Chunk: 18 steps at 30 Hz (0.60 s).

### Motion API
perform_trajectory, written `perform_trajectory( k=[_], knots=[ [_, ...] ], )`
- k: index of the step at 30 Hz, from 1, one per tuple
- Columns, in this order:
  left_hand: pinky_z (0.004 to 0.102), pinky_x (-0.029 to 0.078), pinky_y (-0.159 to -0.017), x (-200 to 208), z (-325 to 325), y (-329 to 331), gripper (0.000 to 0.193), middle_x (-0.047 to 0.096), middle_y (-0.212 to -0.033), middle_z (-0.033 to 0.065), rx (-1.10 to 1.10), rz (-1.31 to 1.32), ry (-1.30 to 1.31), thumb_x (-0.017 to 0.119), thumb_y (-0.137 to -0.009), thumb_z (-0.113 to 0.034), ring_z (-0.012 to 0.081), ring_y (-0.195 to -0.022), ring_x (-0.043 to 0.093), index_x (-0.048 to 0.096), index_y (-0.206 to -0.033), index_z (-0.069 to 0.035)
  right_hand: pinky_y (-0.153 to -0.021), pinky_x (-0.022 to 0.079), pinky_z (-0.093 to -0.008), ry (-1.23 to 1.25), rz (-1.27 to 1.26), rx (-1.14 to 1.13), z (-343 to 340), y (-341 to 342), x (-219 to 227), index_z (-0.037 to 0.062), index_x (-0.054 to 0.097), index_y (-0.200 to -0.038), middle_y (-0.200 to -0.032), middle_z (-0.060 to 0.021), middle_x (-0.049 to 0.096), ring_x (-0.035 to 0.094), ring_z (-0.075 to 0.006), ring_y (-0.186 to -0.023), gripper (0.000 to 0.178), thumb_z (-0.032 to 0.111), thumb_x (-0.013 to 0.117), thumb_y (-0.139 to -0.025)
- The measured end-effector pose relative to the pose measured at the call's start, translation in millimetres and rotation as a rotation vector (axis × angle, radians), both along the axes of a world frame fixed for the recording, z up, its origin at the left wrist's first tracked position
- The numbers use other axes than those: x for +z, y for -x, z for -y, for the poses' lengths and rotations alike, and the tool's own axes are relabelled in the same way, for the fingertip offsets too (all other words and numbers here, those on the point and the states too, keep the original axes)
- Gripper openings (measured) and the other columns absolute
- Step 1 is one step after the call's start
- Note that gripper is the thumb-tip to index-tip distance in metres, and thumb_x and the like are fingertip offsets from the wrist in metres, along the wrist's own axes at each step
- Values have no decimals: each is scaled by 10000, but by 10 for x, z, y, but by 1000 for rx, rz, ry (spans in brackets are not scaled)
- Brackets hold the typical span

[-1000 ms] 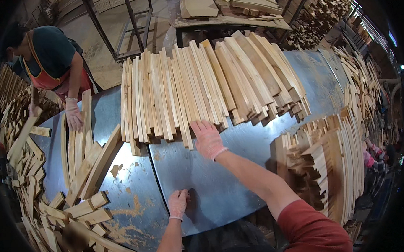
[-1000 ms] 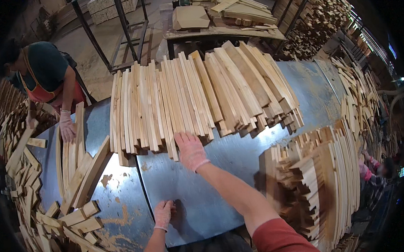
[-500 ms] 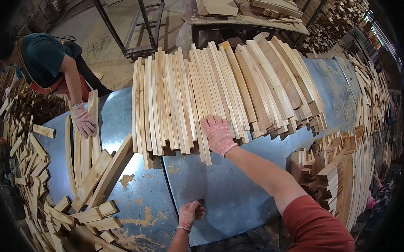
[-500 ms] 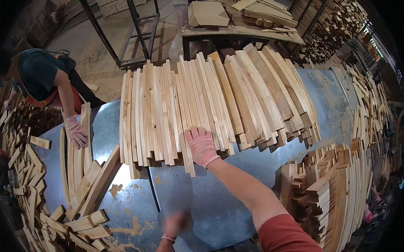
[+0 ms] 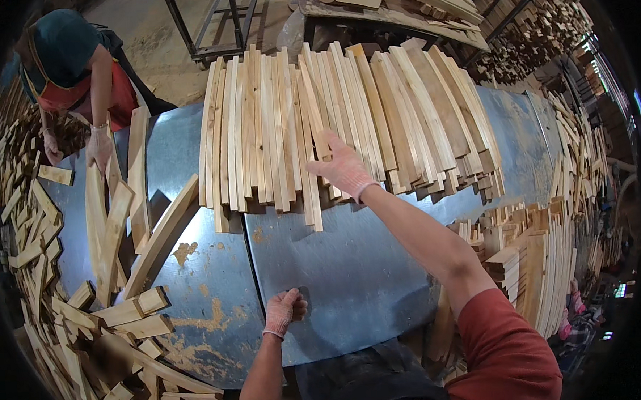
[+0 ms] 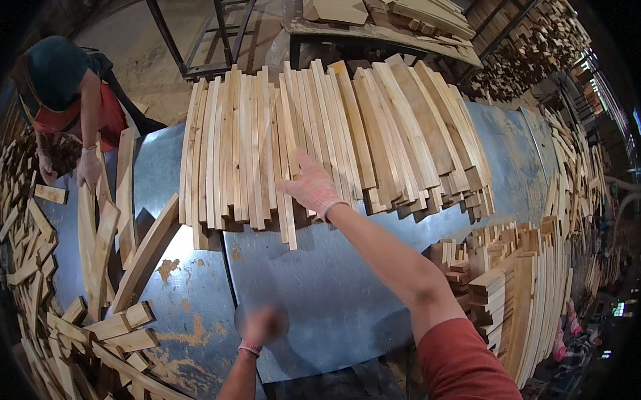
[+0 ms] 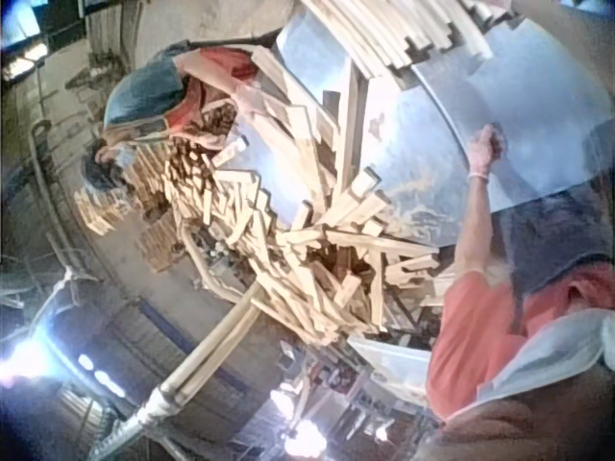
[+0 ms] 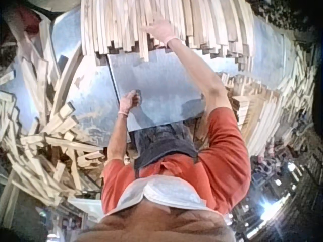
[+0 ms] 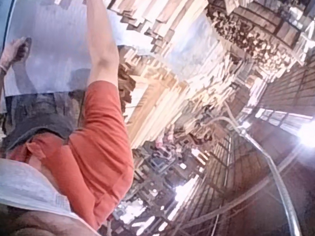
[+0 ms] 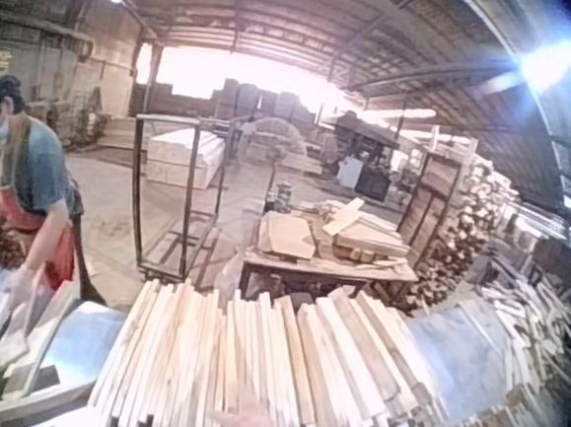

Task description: The person repeatedly picks up stacks of light-colored wooden planks from a metal table and places them onto a conveyor belt. The worker wears pink gloves and moves the wood in batches, maintaining a continuous flow of material into the machinery.

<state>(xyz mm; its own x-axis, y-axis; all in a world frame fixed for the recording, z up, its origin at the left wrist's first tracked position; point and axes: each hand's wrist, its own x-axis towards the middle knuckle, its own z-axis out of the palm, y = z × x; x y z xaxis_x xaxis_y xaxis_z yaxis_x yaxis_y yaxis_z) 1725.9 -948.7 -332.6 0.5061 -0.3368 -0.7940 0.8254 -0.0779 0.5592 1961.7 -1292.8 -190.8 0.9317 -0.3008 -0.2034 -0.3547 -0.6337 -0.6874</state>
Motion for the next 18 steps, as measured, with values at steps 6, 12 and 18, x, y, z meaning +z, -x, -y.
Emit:
perform_trajectory(
  k=[6, 12, 18],
  knots=[
    [295, 551, -673, -29, 112, -117, 227, 712, -881, 50, 2, 411, -42, 737, -1028, -249, 141, -738, 674, 706, -1058, -26, -961, 556, -525, 357, 13, -5, -168, 119, 1200, 88, 460, -1619, -1029, -252, 746, 726, -419, -1033, 713, 219, 606, -934],
    [424, 469, -1159, 1153, 697, -1096, 789, 600, -1503, 201, 139, 1156, -326, 873, -866, -187, 306, -1398, 583, 522, -1554, -24, -759, 617, -385, 111, 418, -82, -64, 1544, 2488, 35, 533, -1580, -932, -172, 772, 763, -260, -809, 697, 116, 674, -902],
    [537, 226, -1336, 2366, 853, -1692, 1056, 526, -1579, 200, -533, 1522, -736, 944, -720, -306, 421, -1529, 421, 431, -1614, -76, -852, 600, -304, -242, 390, -31, 485, 2019, 2546, -52, 470, -1606, -1198, -146, 740, 716, -176, -969, 778, 102, 698, -878]
  ],
)
